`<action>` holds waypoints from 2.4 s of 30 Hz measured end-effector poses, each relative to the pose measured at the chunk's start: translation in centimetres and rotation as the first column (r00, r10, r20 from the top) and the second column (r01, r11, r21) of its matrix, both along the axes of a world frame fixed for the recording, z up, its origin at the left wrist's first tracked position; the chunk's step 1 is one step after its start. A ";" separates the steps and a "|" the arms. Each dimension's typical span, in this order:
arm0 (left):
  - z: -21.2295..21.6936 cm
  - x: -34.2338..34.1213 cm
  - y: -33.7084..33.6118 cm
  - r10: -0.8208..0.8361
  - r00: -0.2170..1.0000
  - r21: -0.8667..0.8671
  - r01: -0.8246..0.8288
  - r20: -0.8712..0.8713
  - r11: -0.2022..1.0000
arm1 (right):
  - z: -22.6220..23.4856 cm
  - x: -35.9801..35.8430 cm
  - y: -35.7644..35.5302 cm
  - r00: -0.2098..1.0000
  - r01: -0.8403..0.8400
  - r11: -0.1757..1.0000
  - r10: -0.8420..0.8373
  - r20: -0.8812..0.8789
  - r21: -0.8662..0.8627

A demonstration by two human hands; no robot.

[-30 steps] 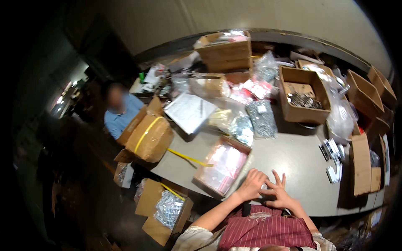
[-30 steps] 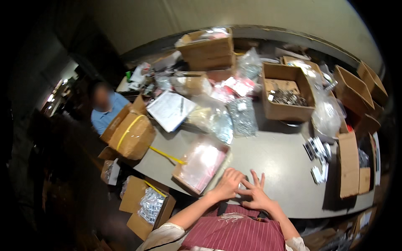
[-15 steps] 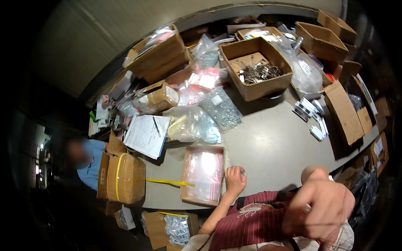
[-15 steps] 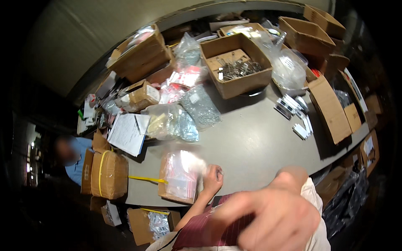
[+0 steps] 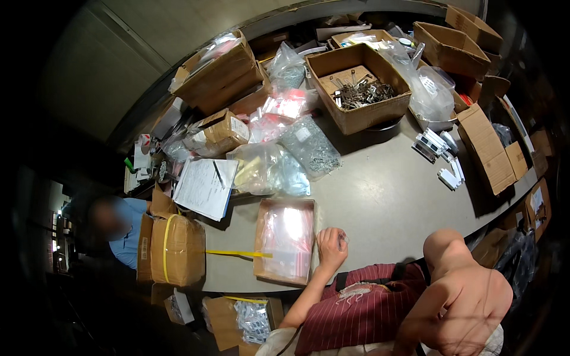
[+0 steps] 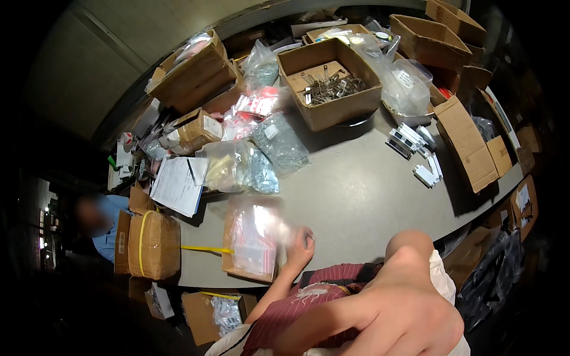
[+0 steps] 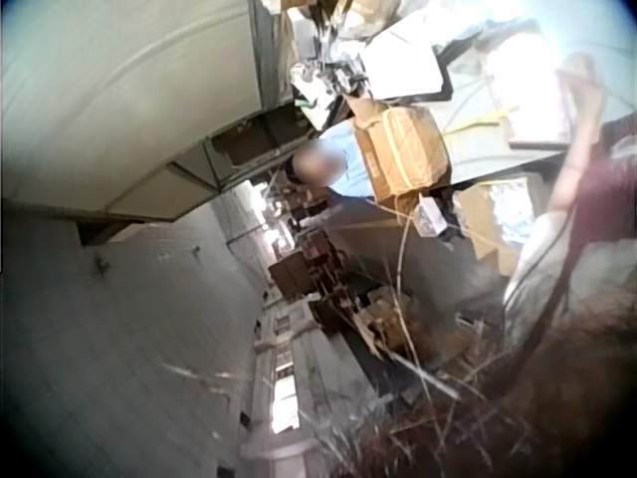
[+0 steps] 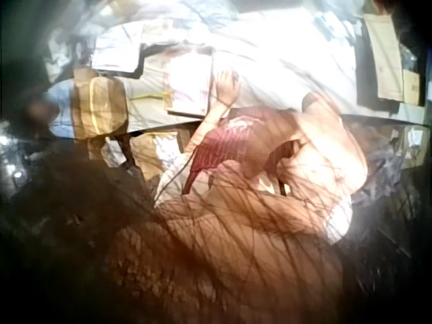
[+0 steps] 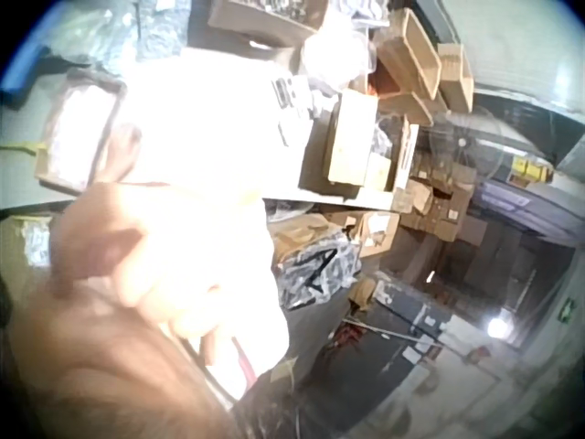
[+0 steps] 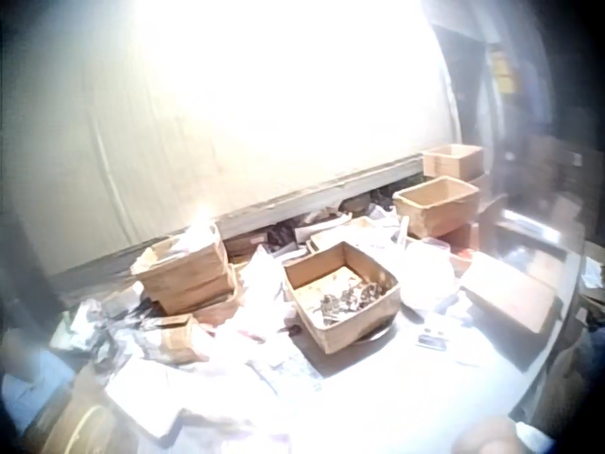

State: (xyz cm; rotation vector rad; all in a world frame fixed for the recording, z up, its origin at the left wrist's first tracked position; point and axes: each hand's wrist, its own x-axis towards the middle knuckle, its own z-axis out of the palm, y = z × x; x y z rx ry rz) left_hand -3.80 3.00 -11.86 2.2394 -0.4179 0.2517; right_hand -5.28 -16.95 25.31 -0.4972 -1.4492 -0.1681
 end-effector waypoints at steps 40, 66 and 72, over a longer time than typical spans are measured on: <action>1.5 0.5 -0.3 0.087 0.980 -0.106 -0.069 0.179 0.992 | -21.9 15.4 4.0 0.664 0.325 -0.068 -0.694 0.279 -0.943; 1.6 0.7 0.9 -0.044 0.999 -0.293 0.036 -0.018 0.955 | -33.3 12.7 2.4 0.276 0.516 -0.640 -0.505 0.818 -0.569; 2.0 0.3 1.2 -0.040 0.999 -0.274 0.032 -0.026 0.961 | -32.4 10.0 1.0 0.359 0.490 -0.662 -0.439 0.824 -0.567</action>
